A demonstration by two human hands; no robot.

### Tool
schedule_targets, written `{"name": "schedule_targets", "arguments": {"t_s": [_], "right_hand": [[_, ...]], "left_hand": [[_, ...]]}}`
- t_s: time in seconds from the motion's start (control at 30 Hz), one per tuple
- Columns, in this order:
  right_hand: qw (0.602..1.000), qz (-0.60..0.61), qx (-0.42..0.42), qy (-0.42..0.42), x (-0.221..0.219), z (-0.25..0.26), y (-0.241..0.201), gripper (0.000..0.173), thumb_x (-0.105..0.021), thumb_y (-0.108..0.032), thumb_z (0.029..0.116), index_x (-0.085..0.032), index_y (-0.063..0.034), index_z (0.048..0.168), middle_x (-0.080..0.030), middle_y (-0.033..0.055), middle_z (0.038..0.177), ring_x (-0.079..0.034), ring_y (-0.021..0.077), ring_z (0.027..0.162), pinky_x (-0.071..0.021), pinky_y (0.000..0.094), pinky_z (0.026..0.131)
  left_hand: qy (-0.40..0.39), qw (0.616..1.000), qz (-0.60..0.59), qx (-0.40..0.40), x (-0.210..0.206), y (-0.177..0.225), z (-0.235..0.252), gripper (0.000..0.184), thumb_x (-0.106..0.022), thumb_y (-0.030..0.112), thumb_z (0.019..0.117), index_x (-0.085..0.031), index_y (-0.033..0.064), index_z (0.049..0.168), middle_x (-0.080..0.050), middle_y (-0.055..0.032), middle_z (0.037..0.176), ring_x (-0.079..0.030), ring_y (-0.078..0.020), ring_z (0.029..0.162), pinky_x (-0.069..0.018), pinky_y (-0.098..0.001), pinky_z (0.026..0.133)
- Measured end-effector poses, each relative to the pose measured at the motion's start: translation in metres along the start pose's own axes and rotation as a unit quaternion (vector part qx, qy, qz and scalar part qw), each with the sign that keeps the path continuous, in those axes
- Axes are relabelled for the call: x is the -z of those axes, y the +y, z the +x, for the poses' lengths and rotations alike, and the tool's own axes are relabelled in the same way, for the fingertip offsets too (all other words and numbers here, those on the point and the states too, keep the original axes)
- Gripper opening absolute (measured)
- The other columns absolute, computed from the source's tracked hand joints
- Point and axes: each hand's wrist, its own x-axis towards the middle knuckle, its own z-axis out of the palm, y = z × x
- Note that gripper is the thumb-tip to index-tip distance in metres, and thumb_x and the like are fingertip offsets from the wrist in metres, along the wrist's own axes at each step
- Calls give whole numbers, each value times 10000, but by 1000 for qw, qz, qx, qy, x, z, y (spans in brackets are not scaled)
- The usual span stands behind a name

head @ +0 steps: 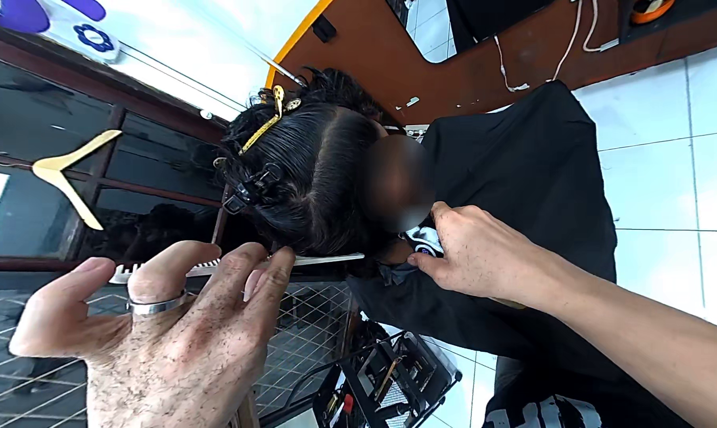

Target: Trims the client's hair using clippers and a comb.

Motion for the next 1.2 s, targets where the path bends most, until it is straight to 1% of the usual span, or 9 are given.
{"name": "schedule_targets", "arguments": {"t_s": [0.13,0.23,0.33,0.5,0.63,0.83,0.9,1.03,1.2], "right_hand": [[998,15,48,28,-5,-2,2,425,-693,-464,933,-608,-86,1110,-608,-10,782,-636,119,705,-533,317,608],[1000,11,8,-23,4,-2,2,347,-684,-442,960,-613,-103,985,-578,-21,702,-607,107,638,-501,305,559],[999,43,1,-19,5,-1,-1,341,-670,-448,968,-601,-117,930,-555,-39,666,-582,75,596,-479,270,523],[997,41,62,13,0,-4,-5,361,-663,-456,961,-610,-106,1032,-578,-33,743,-612,80,677,-502,271,577],[999,20,25,-27,10,-2,-2,321,-661,-424,980,-621,-114,902,-551,-41,657,-574,74,584,-466,265,508],[999,48,22,-10,14,-1,-7,306,-670,-400,973,-606,-137,829,-527,-50,605,-540,58,524,-433,248,460],[998,46,34,-4,16,-1,-11,306,-673,-411,973,-612,-135,857,-530,-54,611,-545,54,527,-439,243,458],[997,1,80,-12,13,-2,-6,315,-674,-420,957,-632,-115,1022,-590,-32,747,-614,90,677,-508,291,582],[998,24,21,-46,20,2,-6,313,-673,-393,975,-615,-139,802,-526,-40,582,-539,76,502,-428,267,442]], "left_hand": [[-20,1000,4,6,1,-2,0,465,-512,-61,978,-720,212,1291,-736,-111,1144,-617,-403,1157,-268,-679,1024],[-19,1000,9,3,2,-3,0,463,-516,-65,977,-723,212,1285,-735,-112,1132,-609,-409,1162,-272,-674,1017],[-14,1000,8,1,1,-3,0,457,-498,-72,982,-731,200,1265,-737,-117,1125,-610,-419,1159,-268,-688,1027],[-29,1000,-4,7,4,-3,2,437,-473,-59,1002,-735,185,1253,-731,-126,1095,-608,-420,1150,-251,-709,1045],[-27,1000,-2,9,4,-4,1,428,-488,-52,1002,-740,192,1247,-734,-120,1096,-605,-424,1151,-242,-710,1054],[-25,1000,1,13,3,-2,0,443,-485,-58,997,-740,200,1251,-730,-115,1102,-594,-431,1155,-245,-710,1047],[-28,1000,4,12,3,-3,0,449,-480,-58,997,-739,205,1253,-729,-108,1111,-593,-427,1155,-248,-701,1045],[-32,999,0,15,4,-4,0,438,-475,-40,1011,-737,205,1263,-732,-109,1135,-603,-428,1150,-254,-706,1042],[-31,999,-5,14,2,-7,-2,440,-475,-40,1008,-742,211,1251,-731,-99,1132,-594,-422,1164,-256,-700,1036]]}}
